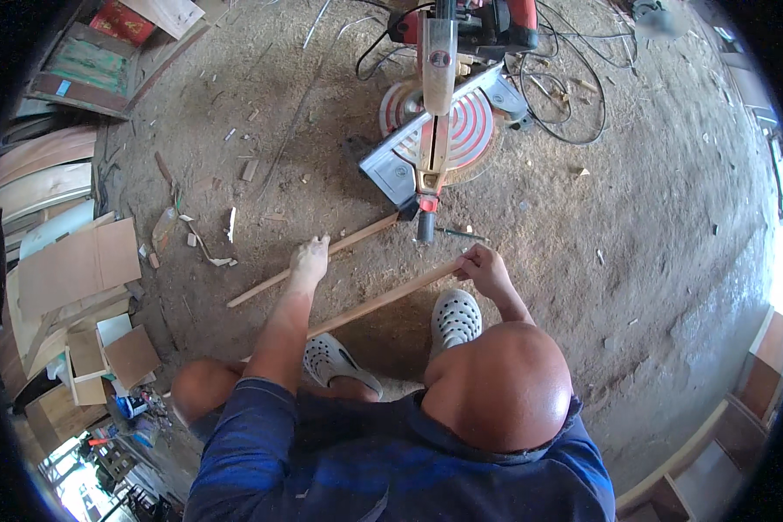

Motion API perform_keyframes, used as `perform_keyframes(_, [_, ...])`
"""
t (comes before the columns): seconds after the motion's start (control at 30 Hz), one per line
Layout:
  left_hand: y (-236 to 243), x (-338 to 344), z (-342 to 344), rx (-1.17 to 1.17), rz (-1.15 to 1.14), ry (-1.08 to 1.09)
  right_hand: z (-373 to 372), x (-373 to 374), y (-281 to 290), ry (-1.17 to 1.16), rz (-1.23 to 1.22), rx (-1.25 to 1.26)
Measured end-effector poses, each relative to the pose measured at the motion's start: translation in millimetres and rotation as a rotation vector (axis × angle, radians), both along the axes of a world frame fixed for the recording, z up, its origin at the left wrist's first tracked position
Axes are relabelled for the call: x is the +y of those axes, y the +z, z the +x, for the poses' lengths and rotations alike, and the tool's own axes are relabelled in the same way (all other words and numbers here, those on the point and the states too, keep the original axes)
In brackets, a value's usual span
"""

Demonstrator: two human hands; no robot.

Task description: The person measures wooden trim strips, cuts them using a miter saw and a hand saw, and fits the pieces onto a wooden door frame.

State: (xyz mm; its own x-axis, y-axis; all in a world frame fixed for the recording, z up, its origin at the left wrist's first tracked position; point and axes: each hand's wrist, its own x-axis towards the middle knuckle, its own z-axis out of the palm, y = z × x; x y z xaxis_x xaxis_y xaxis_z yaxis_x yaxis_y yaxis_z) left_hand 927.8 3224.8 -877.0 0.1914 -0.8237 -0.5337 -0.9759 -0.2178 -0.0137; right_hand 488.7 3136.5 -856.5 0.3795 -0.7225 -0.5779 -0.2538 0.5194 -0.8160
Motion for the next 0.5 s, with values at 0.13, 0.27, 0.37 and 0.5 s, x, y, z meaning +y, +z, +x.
perform_keyframes(0.13, [-14, 18, 14, -0.028, -0.23, -0.103, 18, -5, 18, 0.054, -0.016, -0.097])
perform_keyframes(0.27, [26, -12, -6, 0.469, -0.104, 0.209, 7, -9, 24, 0.018, 0.006, -0.122])
perform_keyframes(0.37, [51, -26, 30, 0.73, 0.17, 0.333, 40, -20, 52, 0.044, -0.034, -0.232])
perform_keyframes(0.5, [95, -61, 17, 1.017, 0.52, 0.444, 49, -30, 70, 0.027, -0.062, -0.29])
